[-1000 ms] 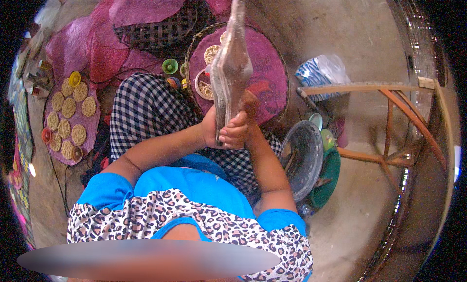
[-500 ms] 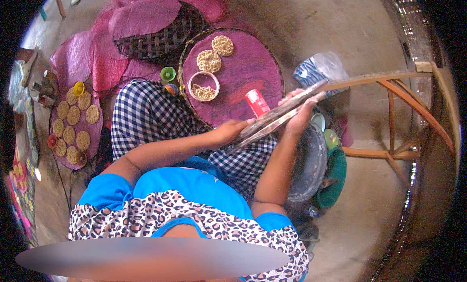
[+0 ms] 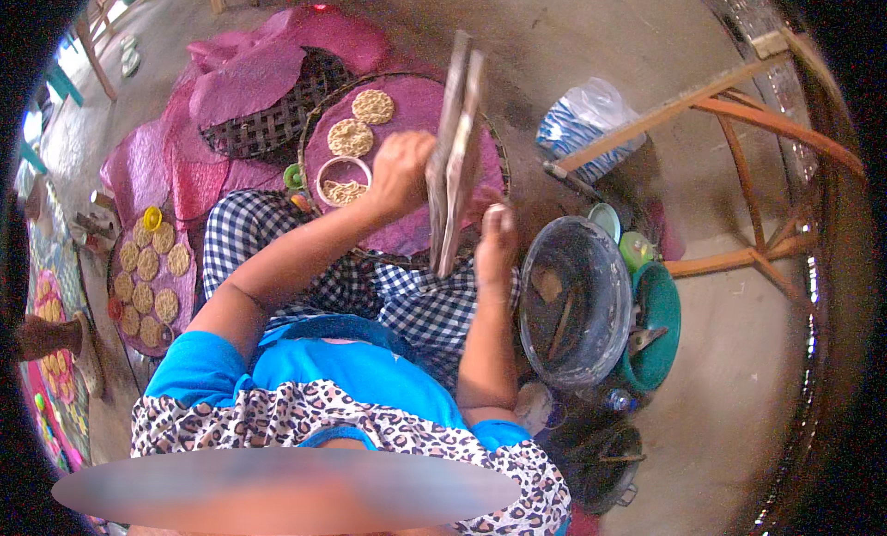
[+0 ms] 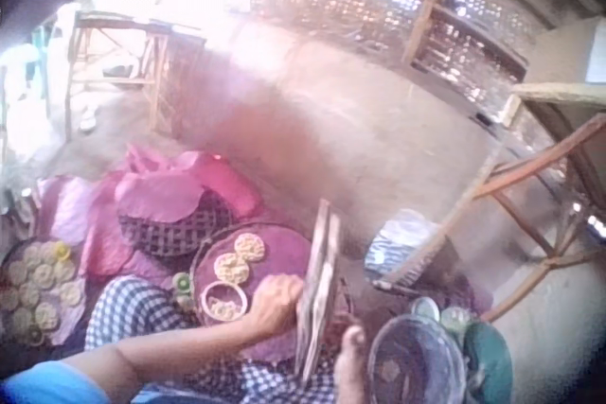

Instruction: The person sits on the floor and uses a manual noodle press to extrude dough into noodles. They repeatedly take dough from a metal bowl, load it into the press, and push the plunger to form noodles into small cups on a tray.

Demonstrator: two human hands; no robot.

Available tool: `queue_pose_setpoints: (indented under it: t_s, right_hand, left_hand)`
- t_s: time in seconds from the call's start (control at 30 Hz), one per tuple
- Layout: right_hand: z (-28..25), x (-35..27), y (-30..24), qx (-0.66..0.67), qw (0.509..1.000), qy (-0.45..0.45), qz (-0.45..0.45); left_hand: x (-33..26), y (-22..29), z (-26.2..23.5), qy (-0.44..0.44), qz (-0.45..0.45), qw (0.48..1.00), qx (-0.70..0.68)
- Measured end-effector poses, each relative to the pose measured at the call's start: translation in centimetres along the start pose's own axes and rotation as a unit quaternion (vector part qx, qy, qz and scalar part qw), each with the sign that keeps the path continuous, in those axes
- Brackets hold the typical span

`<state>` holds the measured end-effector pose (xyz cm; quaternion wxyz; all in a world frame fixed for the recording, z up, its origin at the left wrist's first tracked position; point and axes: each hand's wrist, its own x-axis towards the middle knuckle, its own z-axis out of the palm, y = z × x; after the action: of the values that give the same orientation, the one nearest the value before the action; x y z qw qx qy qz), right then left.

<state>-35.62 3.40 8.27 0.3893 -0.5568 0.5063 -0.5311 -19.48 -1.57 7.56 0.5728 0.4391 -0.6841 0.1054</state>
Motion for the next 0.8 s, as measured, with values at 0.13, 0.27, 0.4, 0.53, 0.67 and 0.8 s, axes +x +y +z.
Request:
queue_pose_setpoints:
  t_s: [0.13,0.27,0.4,0.53,0.67,0.8]
  right_hand:
    - [1.2,-1.6,2.1,-0.110,0.980,0.006,-0.169]
    - [-1.3,-0.1,3.5,-0.006,0.989,-0.013,-0.150]
    - [-1.6,0.1,4.5,-0.020,0.985,-0.100,-0.138]
    - [0.5,-1.0,5.1,0.264,0.964,-0.026,0.016]
    - [1.0,-1.3,4.7,0.256,0.966,0.021,0.027]
    - [-1.1,-0.9,4.1,0.348,0.932,0.089,0.052]
  left_hand:
    - [2.3,-0.6,0.8,-0.121,-0.062,0.989,-0.054]
    - [4.2,-2.5,0.8,-0.388,-0.027,0.881,-0.268]
    - [4.3,-2.7,1.3,-0.418,0.097,0.885,-0.181]
    - [3.6,-2.1,1.7,-0.347,0.131,0.926,-0.071]
    - [3.1,-3.2,2.1,-0.292,0.114,0.947,-0.075]
    - [3.1,-7.2,1.7,-0.226,0.027,0.974,0.009]
